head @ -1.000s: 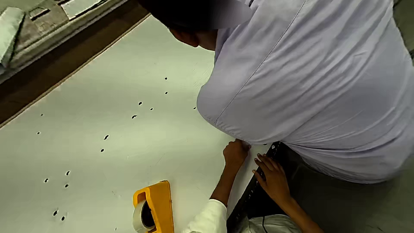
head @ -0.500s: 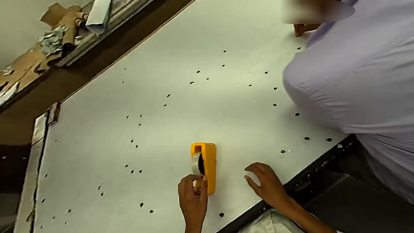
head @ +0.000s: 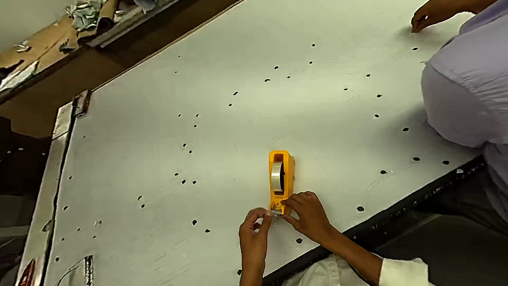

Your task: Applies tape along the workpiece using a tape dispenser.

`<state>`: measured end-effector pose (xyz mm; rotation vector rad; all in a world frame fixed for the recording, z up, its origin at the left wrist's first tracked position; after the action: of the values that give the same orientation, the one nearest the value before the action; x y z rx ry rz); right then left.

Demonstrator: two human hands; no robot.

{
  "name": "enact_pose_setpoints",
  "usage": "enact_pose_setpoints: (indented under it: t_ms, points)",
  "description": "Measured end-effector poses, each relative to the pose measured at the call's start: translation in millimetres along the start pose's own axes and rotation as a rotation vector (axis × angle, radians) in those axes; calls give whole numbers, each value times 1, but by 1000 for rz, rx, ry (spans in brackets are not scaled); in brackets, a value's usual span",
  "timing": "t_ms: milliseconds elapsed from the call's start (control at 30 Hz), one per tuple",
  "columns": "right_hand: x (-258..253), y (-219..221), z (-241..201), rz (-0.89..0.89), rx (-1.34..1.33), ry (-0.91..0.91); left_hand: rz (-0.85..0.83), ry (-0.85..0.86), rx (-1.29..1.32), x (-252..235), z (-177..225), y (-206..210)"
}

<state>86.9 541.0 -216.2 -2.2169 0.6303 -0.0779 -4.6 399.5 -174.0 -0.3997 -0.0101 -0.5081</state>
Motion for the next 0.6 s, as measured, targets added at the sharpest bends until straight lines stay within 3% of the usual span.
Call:
enact_pose_setpoints:
  t_ms: [200,300,400,467,600]
  points:
    - [5,4,7,27,-22,-5,-19,-175,278,12,-47,16]
    - [11,7,20,-110,-108,30,-23,-410,511,18,-63,30]
    - [23,-11,45,-156,-160,103,-70,-571,471,37,-79,52]
    - [34,-42,74,-54,-132,172,-155,-510,391,50,-77,73]
    - [75,-131,158,303,-7,385,-397,-246,279,50,-36,140]
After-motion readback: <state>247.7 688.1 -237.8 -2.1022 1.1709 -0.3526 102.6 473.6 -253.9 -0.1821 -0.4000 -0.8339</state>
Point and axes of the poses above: each hand's wrist, its own x-axis away from the middle knuckle, its own y-axis out of the palm, z = x × y, the point moved 8 cm from there along -x, towards the middle knuckle, and after that the axes turned 6 degrees about y, right-handed, at the moved point
